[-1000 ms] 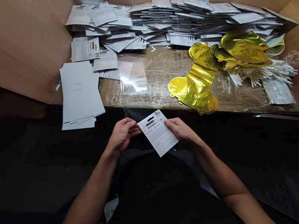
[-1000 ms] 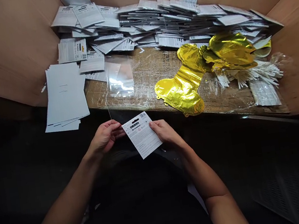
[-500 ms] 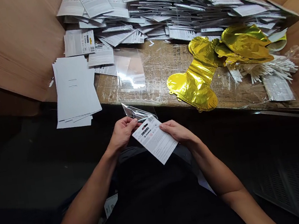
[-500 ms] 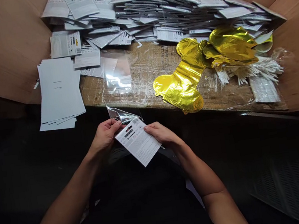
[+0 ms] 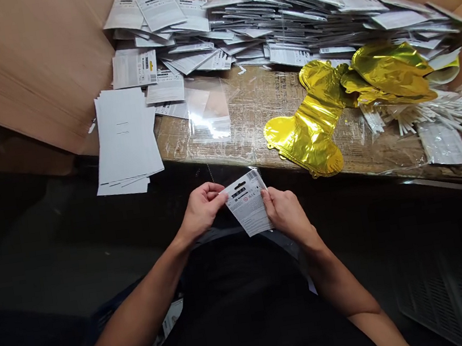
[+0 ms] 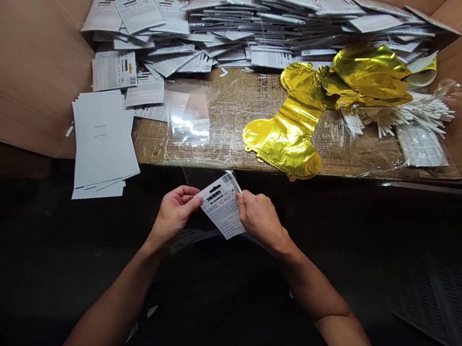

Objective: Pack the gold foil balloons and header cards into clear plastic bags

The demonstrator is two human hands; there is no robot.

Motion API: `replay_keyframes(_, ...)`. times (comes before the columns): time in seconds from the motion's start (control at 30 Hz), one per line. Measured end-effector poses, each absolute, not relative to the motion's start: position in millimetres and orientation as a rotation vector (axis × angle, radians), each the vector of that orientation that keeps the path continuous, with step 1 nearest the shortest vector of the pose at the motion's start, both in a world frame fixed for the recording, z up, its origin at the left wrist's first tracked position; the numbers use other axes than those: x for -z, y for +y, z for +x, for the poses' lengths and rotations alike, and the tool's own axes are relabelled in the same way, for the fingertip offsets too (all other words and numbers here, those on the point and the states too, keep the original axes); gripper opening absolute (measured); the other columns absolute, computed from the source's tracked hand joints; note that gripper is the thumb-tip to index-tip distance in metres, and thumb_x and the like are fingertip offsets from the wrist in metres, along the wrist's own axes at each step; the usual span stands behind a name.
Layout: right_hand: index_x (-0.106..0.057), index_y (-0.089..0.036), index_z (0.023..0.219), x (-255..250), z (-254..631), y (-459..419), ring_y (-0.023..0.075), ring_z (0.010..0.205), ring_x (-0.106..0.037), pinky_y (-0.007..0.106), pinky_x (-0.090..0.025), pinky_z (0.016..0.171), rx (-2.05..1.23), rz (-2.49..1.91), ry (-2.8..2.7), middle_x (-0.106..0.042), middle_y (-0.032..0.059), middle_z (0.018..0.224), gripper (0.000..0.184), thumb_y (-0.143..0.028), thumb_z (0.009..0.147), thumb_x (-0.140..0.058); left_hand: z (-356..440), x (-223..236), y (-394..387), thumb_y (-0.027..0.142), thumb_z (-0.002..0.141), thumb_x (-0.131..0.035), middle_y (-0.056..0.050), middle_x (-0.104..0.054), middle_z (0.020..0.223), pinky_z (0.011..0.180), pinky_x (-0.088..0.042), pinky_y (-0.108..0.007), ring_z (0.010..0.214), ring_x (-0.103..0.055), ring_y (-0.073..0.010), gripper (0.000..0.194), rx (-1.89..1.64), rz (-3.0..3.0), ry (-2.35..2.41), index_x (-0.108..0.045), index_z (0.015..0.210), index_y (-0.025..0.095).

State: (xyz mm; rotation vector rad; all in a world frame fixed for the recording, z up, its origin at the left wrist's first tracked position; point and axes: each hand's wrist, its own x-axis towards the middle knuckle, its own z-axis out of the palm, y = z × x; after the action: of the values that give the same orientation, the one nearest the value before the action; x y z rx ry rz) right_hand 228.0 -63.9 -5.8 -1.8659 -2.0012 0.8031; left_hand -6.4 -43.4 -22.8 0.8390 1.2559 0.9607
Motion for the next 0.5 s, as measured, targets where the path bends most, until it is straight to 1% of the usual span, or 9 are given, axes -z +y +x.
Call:
replay_keyframes(0.07, -0.056, -0.024, 0.076, 11.1, 227.2, -64.6, 0.0179, 0.058, -0.050, 0.034, -0.027, 0.061, -0.915, -1.772, -1.847, -0.063, 0.0056, 0.067, 0.049, -0.049, 0.113, -0.036, 0.5, 21.2, -47.3, 0.045, 0.075, -0.092, -0.006, -0.080, 0.085, 0.073, -0.059, -0.032, 0.076, -0.074, -0.0204, 0.041, -1.019, 0.896, 1.275, -0.072, 0.099, 0.020)
replay_keyframes(0.13, -0.057, -0.024, 0.077, 17.6, 225.0, -66.7, 0.0174, 0.059, -0.051, 0.033, -0.029, 0.060, -1.004, -1.687, -1.675, -0.063, 0.0045, 0.069, 0.052, -0.055, 0.113, -0.036, 8.2, 21.2, -50.6, 0.047, 0.079, -0.089, -0.005, -0.080, 0.085, 0.071, -0.056, -0.030, 0.075, -0.073, -0.0194, 0.039, -1.104, 0.922, 1.300, -0.070, 0.101, 0.021)
replay_keyframes(0.23, -0.058, -0.023, 0.077, 25.7, 220.3, -71.5, 0.0167, 0.060, -0.049, 0.031, -0.032, 0.059, -1.059, -1.618, -1.497, -0.060, 0.0026, 0.068, 0.053, -0.060, 0.111, -0.040, 19.2, 24.0, -55.3, 0.053, 0.089, -0.080, -0.001, -0.074, 0.074, 0.059, -0.047, -0.028, 0.063, -0.064, -0.0158, 0.032, -1.174, 0.992, 1.366, -0.068, 0.091, 0.023)
replay_keyframes(0.3, -0.058, -0.022, 0.077, 28.1, 218.5, -73.9, 0.0165, 0.062, -0.047, 0.031, -0.033, 0.059, -1.068, -1.597, -1.439, -0.058, 0.0020, 0.068, 0.053, -0.061, 0.110, -0.041, 23.9, 26.3, -58.0, 0.054, 0.095, -0.074, 0.001, -0.069, 0.067, 0.054, -0.042, -0.027, 0.057, -0.058, -0.0141, 0.033, -1.185, 1.043, 1.401, -0.066, 0.086, 0.024)
replay_keyframes(0.37, -0.059, -0.022, 0.078, 27.2, 219.5, -74.5, 0.0167, 0.063, -0.048, 0.031, -0.034, 0.059, -1.084, -1.583, -1.429, -0.058, 0.0021, 0.069, 0.053, -0.061, 0.110, -0.042, 25.1, 27.9, -58.7, 0.053, 0.097, -0.072, 0.000, -0.070, 0.069, 0.054, -0.044, -0.028, 0.058, -0.060, -0.0146, 0.032, -1.199, 1.063, 1.409, -0.067, 0.085, 0.024)
replay_keyframes(0.4, -0.059, -0.022, 0.078, 25.4, 221.1, -74.1, 0.0170, 0.063, -0.050, 0.031, -0.035, 0.059, -1.101, -1.577, -1.443, -0.059, 0.0025, 0.070, 0.053, -0.061, 0.110, -0.042, 24.6, 28.3, -57.9, 0.052, 0.095, -0.074, -0.001, -0.071, 0.072, 0.056, -0.047, -0.028, 0.061, -0.063, -0.0154, 0.031, -1.216, 1.056, 1.408, -0.067, 0.085, 0.024)
replay_keyframes(0.5, -0.060, -0.022, 0.080, 15.5, 228.8, -71.8, 0.0179, 0.065, -0.055, 0.030, -0.038, 0.060, -1.139, -1.567, -1.543, -0.064, 0.0039, 0.073, 0.052, -0.060, 0.110, -0.042, 20.7, 28.4, -50.7, 0.047, 0.084, -0.086, -0.003, -0.076, 0.082, 0.067, -0.057, -0.031, 0.073, -0.072, -0.0191, 0.030, -1.286, 0.982, 1.388, -0.069, 0.087, 0.022)
